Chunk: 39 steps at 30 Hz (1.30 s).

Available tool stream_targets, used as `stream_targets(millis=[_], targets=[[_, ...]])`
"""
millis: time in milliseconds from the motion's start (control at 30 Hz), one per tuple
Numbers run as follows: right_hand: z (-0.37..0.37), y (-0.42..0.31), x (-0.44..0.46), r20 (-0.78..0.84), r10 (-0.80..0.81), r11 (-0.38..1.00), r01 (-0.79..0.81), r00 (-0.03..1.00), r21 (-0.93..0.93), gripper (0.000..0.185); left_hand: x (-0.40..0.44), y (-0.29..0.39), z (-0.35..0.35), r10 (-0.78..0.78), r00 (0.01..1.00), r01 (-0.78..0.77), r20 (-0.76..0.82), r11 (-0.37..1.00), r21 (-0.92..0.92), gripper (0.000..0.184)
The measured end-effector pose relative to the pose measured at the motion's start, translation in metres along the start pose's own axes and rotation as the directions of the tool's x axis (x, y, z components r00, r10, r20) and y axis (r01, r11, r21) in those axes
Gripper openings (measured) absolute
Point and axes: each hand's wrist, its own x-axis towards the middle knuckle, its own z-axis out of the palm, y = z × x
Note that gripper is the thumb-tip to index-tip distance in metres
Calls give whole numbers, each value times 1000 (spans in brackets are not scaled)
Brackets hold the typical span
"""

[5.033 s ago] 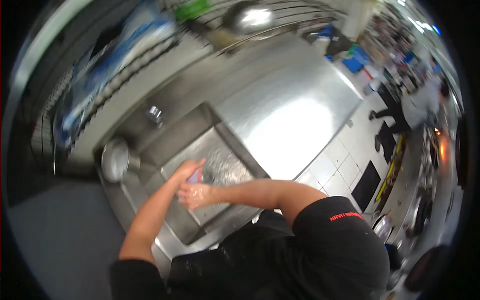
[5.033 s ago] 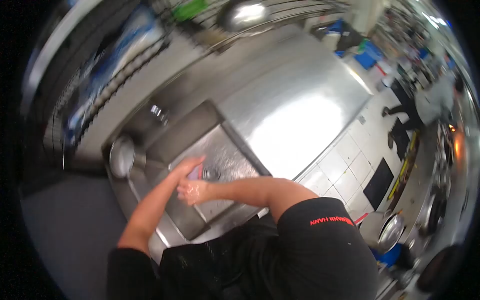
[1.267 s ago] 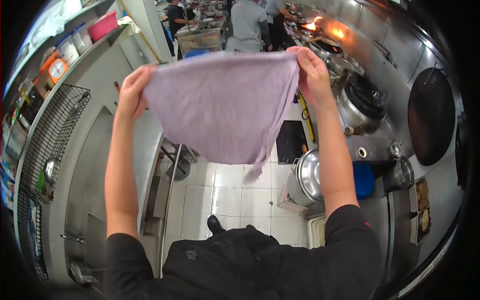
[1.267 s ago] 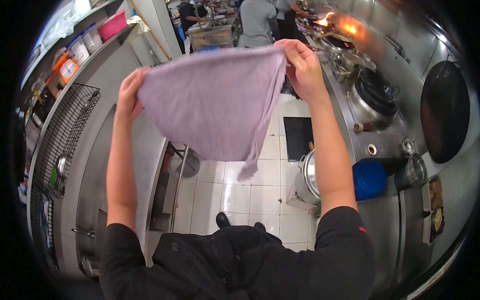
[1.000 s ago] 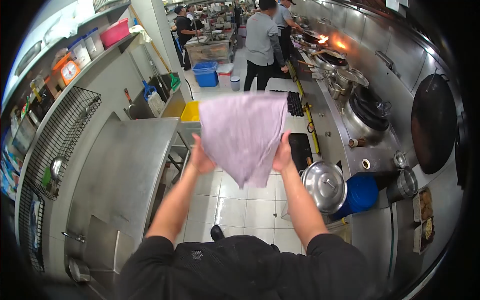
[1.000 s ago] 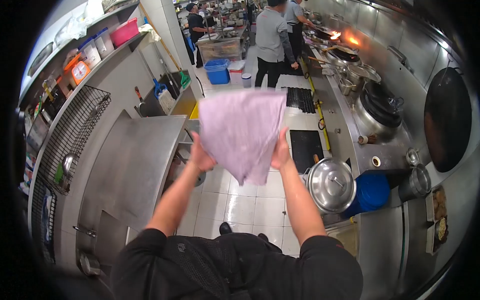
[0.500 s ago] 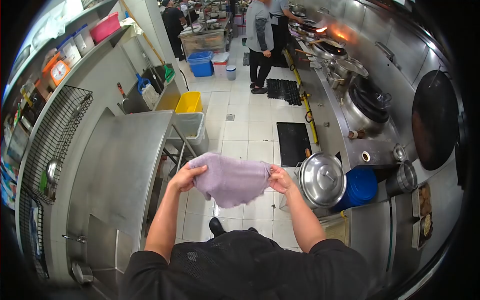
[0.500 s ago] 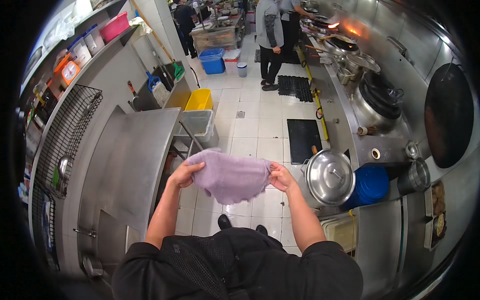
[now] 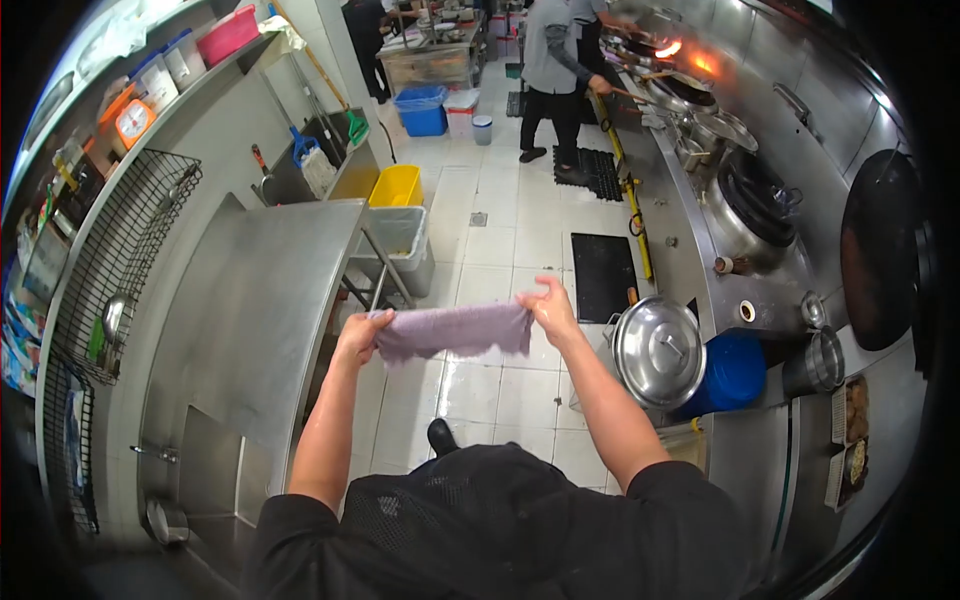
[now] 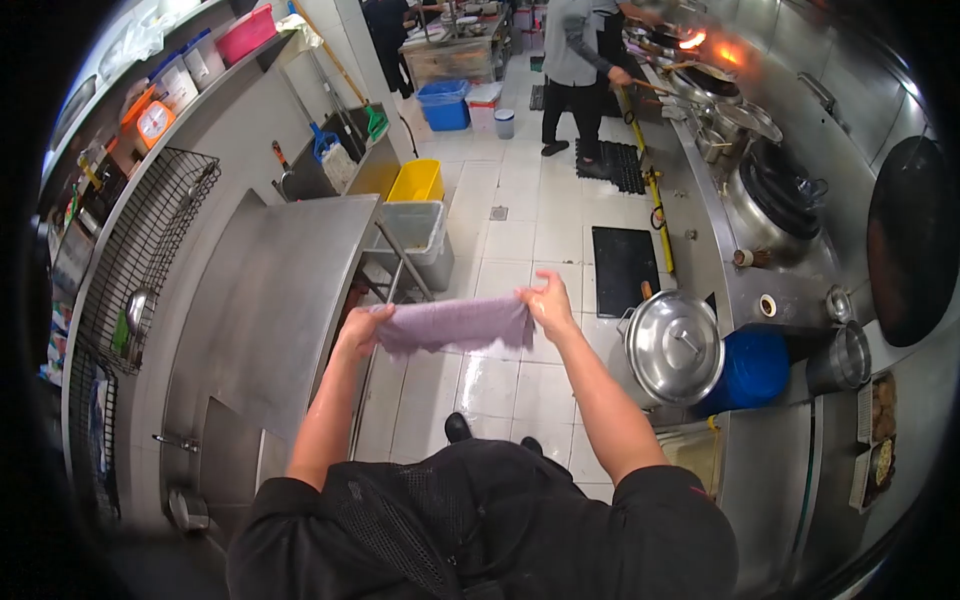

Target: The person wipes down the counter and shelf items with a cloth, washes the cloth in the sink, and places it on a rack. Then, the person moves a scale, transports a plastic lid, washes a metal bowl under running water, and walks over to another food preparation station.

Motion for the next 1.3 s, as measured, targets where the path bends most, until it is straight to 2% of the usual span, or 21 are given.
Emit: stream_targets(millis=[33,67,133,200,233,367,433,600,667,800,833,867,900,933,967,1000,1033,1067,1133,1233,1300], targets=[[3,2,7,1,6,1000,-6,1000,-29,53,2,-2,-1,30,998,-29,-52,1000,9,38],[6,-14,6,63,-4,1000,2,998,30,46,20,-15,-11,157,971,-148,-179,987,63,43],[8,-42,12,168,-134,987,116,977,113,33,-25,36,13,222,957,-205,-185,973,109,36],[9,-76,24,222,-189,978,164,957,128,24,-24,66,4,369,926,-321,-78,879,353,29],[7,-93,31,245,-257,965,235,935,115,24,-12,74,-4,456,890,-450,12,874,184,24],[7,-170,55,268,-411,906,356,871,231,29,-40,165,-1,566,823,-561,49,796,226,25],[7,-213,52,328,-513,858,467,793,213,35,-62,204,5,753,648,-698,116,525,487,28],[5,-283,54,329,-691,661,747,643,-72,46,-108,269,20,805,572,-674,156,353,649,32],[2,-303,51,301,-782,439,825,545,-355,50,-116,284,22,818,556,-560,143,242,793,32],[-6,-325,37,331,-715,475,776,615,-415,31,-138,296,22,856,462,-561,232,79,824,24],[-9,-331,30,307,-639,575,703,705,-419,26,-140,296,19,860,457,-561,229,78,824,24],[-13,-329,29,311,-645,568,710,698,-416,26,-143,297,13,864,423,-644,274,74,762,24],[-18,-325,30,288,-744,505,790,602,-347,25,-146,297,9,868,385,-719,315,68,692,24],[-23,-320,33,258,-828,430,859,497,-278,25,-144,294,8,873,380,-716,307,67,695,24],[-26,-314,37,305,-887,312,937,347,-159,22,-136,288,7,836,429,-875,343,289,389,24],[-24,-305,40,312,-887,309,939,342,-151,22,-132,280,11,797,453,-875,399,484,27,24],[-21,-291,43,357,-808,543,828,469,141,22,-128,267,20,782,493,-805,382,576,-141,21],[-21,-274,46,439,-704,710,583,558,396,23,-111,249,15,720,596,-691,356,685,-230,21],[-23,-235,50,542,-504,860,332,672,389,26,-96,214,26,636,708,-587,307,772,-245,26],[-25,-176,59,496,-323,947,272,806,174,29,-80,163,40,489,815,-341,309,837,-427,20],[-19,-140,62,465,-282,959,230,839,167,30,-64,126,47,393,882,-257,259,864,-433,17]])
